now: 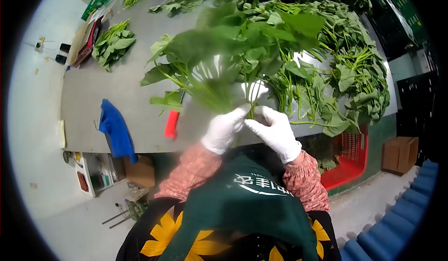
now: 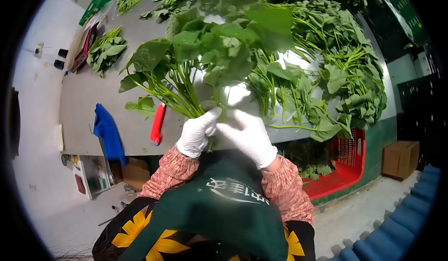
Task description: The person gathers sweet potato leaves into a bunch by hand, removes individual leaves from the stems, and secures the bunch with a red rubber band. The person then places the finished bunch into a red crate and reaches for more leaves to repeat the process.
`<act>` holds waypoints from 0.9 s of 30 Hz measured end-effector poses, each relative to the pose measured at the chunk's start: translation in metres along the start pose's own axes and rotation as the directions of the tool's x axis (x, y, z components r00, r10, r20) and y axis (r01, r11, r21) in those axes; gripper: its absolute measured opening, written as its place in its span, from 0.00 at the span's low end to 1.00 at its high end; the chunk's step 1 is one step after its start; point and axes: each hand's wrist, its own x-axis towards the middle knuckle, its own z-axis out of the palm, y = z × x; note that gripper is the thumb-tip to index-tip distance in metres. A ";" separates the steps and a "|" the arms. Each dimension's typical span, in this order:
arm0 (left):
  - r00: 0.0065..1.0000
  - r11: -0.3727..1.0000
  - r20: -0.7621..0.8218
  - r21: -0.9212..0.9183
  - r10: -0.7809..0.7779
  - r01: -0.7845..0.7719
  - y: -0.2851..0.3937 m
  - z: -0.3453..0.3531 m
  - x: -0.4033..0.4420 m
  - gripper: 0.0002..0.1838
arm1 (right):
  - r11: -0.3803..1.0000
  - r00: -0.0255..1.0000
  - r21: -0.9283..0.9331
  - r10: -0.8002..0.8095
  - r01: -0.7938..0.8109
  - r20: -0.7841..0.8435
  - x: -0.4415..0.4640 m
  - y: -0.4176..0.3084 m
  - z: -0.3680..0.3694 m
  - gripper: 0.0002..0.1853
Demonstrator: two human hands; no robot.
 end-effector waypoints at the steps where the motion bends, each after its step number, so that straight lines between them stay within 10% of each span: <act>1: 0.998 0.998 -0.038 0.010 -0.056 0.057 -0.002 0.001 -0.001 0.05 | 0.995 0.997 0.061 0.079 -0.080 0.021 0.000 -0.003 -0.002 0.14; 9: 0.998 0.996 0.062 -0.092 0.000 0.006 -0.005 -0.004 0.007 0.06 | 0.868 0.975 0.481 0.196 -0.121 -0.108 -0.006 0.004 0.014 0.07; 17: 0.986 0.937 -0.002 -0.312 0.168 -0.160 0.029 -0.038 0.026 0.06 | 0.761 0.836 0.584 0.105 0.280 -0.538 -0.037 -0.010 -0.038 0.10; 22: 0.980 0.928 0.135 -0.362 0.143 -0.086 0.029 -0.040 0.022 0.08 | -0.082 0.950 0.951 0.125 0.297 -0.286 -0.042 0.021 -0.096 0.41; 25: 0.974 0.914 0.190 -0.405 0.125 -0.039 0.019 -0.039 0.027 0.09 | 0.615 0.939 0.770 0.138 0.168 -0.314 -0.043 0.000 -0.059 0.30; 27: 0.957 0.889 0.270 -0.457 0.103 0.033 0.017 -0.039 0.029 0.09 | 0.826 0.953 0.562 0.200 -0.039 -0.227 -0.044 -0.007 -0.040 0.21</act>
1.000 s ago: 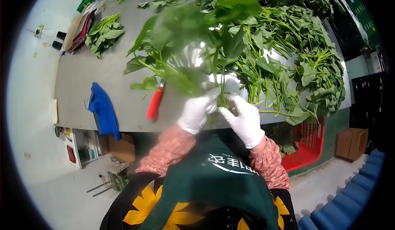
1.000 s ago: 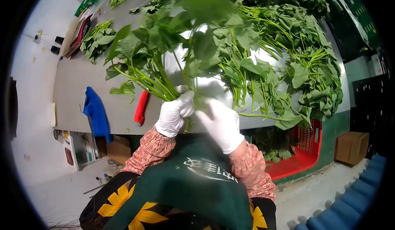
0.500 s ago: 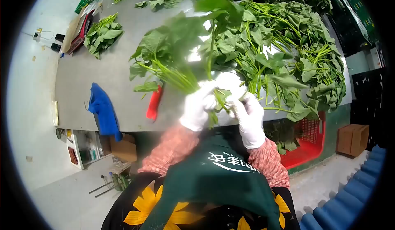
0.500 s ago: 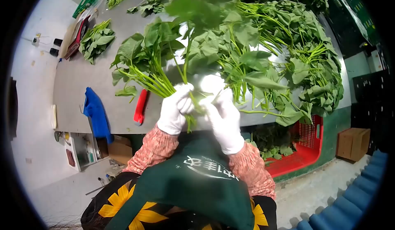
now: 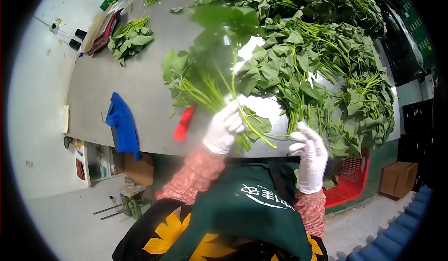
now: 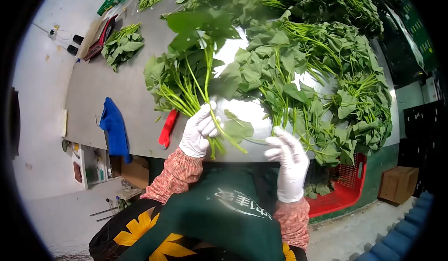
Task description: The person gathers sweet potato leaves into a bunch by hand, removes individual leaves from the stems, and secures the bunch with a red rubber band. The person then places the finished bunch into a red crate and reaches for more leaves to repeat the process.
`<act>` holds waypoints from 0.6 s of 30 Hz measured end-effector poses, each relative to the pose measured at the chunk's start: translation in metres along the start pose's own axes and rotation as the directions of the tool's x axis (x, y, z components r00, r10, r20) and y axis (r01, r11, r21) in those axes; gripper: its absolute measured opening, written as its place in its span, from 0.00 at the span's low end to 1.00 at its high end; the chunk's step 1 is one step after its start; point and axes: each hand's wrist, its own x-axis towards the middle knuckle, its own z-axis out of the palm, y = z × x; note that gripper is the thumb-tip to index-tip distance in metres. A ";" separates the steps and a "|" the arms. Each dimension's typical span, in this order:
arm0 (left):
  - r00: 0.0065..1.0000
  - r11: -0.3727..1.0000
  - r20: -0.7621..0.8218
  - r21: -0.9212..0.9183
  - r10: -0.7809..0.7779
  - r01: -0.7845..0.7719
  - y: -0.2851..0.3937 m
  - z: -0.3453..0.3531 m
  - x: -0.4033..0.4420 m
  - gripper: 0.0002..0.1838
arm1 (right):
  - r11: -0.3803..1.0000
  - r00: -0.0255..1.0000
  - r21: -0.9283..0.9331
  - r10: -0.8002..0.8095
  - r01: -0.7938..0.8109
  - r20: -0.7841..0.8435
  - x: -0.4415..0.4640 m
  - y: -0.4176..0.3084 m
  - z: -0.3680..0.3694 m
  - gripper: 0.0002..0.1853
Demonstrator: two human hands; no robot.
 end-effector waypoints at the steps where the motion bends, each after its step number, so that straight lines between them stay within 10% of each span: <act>1: 1.000 1.000 -0.015 0.008 -0.002 0.002 -0.001 0.002 -0.001 0.10 | 0.996 0.997 -0.075 -0.051 0.055 0.059 -0.003 -0.005 0.013 0.16; 4: 1.000 1.000 -0.022 0.010 -0.015 0.015 -0.003 0.004 -0.007 0.10 | 0.906 0.915 -0.257 -0.249 0.336 0.319 0.002 -0.003 0.027 0.15; 13: 0.977 0.985 0.160 -0.076 -0.142 0.156 -0.014 0.008 -0.008 0.10 | 0.910 0.961 -0.343 -0.161 0.232 0.223 0.040 -0.012 0.040 0.10; 18: 0.969 0.973 0.116 -0.055 -0.218 0.225 -0.028 0.021 -0.014 0.10 | 0.989 0.978 -0.084 -0.102 0.119 0.183 0.067 -0.030 0.063 0.10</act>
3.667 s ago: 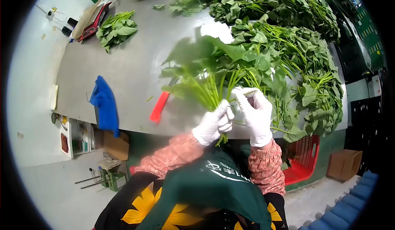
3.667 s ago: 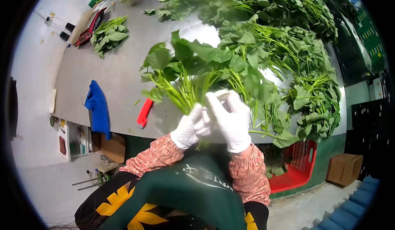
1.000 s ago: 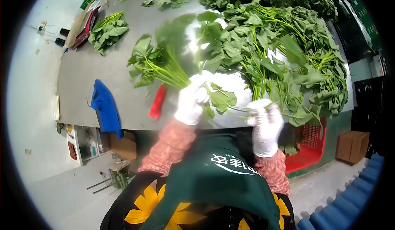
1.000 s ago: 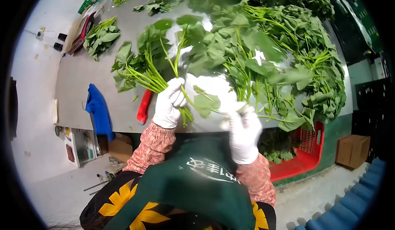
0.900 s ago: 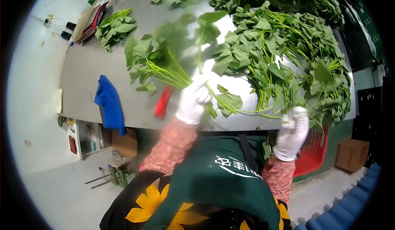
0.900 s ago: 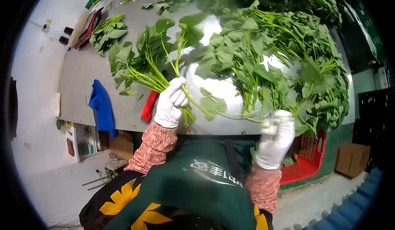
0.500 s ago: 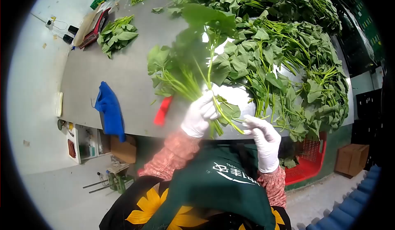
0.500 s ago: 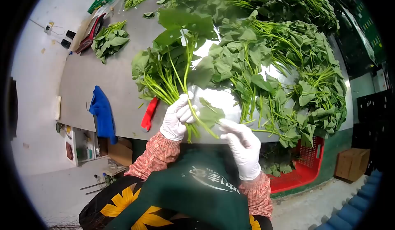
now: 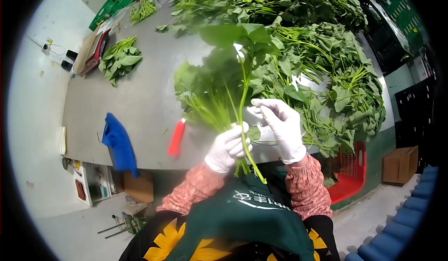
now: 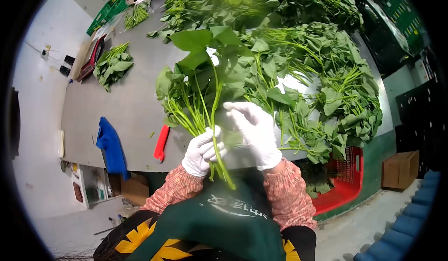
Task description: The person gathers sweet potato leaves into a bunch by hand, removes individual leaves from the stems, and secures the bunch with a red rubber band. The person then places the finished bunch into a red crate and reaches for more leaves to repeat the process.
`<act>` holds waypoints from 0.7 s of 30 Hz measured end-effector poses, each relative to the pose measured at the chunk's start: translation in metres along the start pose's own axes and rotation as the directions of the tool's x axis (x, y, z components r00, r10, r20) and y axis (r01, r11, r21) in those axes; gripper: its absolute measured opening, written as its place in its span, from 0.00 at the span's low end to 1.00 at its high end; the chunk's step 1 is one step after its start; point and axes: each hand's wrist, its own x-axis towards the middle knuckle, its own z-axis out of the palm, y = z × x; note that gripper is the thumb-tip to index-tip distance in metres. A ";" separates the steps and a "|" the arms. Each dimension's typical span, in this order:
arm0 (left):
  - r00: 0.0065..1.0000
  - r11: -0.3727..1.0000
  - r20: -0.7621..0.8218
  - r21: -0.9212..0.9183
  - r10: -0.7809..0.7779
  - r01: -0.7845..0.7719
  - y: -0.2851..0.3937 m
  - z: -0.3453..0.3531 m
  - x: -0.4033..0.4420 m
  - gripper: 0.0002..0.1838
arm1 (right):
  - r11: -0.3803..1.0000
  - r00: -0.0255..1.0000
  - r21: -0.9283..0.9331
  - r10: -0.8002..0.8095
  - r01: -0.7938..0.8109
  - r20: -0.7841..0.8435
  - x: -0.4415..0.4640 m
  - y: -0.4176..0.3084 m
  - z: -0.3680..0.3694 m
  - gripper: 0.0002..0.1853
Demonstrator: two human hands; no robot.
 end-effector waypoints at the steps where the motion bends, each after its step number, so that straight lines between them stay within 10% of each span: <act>1: 0.999 1.000 0.037 0.009 -0.019 0.019 -0.001 0.001 0.001 0.10 | 0.986 0.994 -0.129 -0.109 0.109 0.009 0.003 0.006 0.001 0.11; 5: 0.986 0.989 -0.164 0.137 -0.029 0.051 -0.006 0.000 -0.004 0.11 | 0.591 0.847 -0.654 -0.510 0.473 0.151 0.001 -0.010 0.024 0.20; 8: 0.981 0.950 -0.196 0.303 -0.012 0.072 -0.009 0.000 -0.005 0.11 | 0.424 0.879 -0.815 -0.433 0.394 0.199 0.003 -0.002 0.027 0.14; 14: 0.936 0.990 -0.347 0.138 0.056 -0.008 -0.004 -0.009 -0.003 0.07 | 0.722 0.854 -0.457 -0.453 0.520 0.257 -0.008 0.014 0.018 0.08; 17: 0.991 0.995 -0.107 0.070 0.076 -0.068 0.010 -0.004 -0.007 0.08 | 0.500 0.732 -0.539 -0.528 0.678 0.430 -0.015 0.001 0.017 0.08; 18: 0.898 0.966 -0.406 0.249 0.172 -0.072 0.010 0.026 -0.008 0.09 | 0.699 0.804 -0.397 -0.501 0.594 0.320 -0.021 -0.001 0.015 0.06; 20: 0.988 0.990 0.066 -0.032 0.140 -0.138 0.019 -0.013 -0.003 0.09 | 0.934 0.924 -0.007 -0.353 0.358 0.148 -0.036 0.000 0.009 0.04; 21: 0.985 0.985 -0.024 0.038 0.171 -0.170 0.022 -0.003 -0.005 0.09 | 0.955 0.958 0.074 -0.285 0.286 -0.021 -0.039 0.013 -0.008 0.11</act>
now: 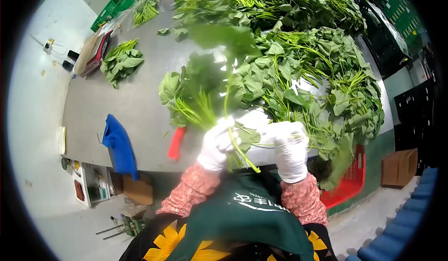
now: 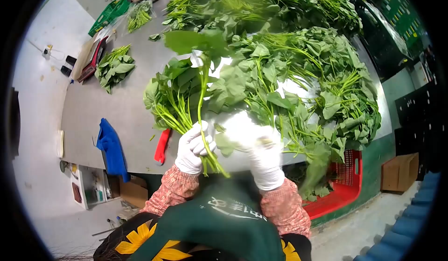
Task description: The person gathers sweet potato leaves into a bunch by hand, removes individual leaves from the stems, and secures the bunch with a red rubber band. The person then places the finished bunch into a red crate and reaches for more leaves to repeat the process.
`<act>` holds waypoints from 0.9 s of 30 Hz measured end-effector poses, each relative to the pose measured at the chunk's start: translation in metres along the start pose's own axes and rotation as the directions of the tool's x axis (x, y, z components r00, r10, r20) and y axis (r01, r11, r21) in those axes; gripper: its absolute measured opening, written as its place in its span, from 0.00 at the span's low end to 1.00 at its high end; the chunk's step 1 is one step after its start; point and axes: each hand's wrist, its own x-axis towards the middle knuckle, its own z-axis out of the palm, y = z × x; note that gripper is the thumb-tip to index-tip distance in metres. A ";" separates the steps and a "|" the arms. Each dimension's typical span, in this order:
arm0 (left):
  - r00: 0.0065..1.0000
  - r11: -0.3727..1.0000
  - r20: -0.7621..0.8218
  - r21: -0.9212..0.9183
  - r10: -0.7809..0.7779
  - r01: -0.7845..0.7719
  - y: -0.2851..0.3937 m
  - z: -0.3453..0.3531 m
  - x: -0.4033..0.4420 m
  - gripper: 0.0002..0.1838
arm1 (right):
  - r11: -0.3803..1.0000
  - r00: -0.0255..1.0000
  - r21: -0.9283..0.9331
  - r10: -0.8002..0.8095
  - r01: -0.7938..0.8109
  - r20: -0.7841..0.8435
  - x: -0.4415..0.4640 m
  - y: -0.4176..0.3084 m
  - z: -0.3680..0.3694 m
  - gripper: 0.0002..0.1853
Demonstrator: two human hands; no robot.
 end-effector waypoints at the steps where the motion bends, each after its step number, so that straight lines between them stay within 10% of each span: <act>1: 1.000 0.999 -0.021 0.037 0.005 -0.005 0.000 0.006 -0.002 0.09 | 0.942 0.999 0.335 0.038 -0.026 -0.028 0.007 0.001 -0.006 0.21; 2: 0.999 0.997 -0.042 0.076 0.008 -0.005 -0.001 0.010 -0.003 0.10 | 0.775 0.996 0.632 0.076 -0.023 -0.057 0.014 0.002 -0.012 0.31; 4: 0.998 0.998 0.028 0.031 -0.058 0.057 -0.004 0.010 -0.003 0.11 | 0.773 0.991 0.629 0.129 -0.086 -0.023 0.021 0.000 -0.018 0.41; 8: 0.990 0.991 0.026 0.022 -0.136 0.135 -0.020 0.012 -0.005 0.09 | 0.959 0.964 0.120 0.263 -0.257 -0.042 0.025 -0.012 0.002 0.14; 27: 0.960 0.931 -0.030 0.239 -0.278 0.277 -0.044 0.013 -0.009 0.09 | 0.982 0.985 -0.163 0.074 -0.099 -0.155 0.083 0.007 0.003 0.09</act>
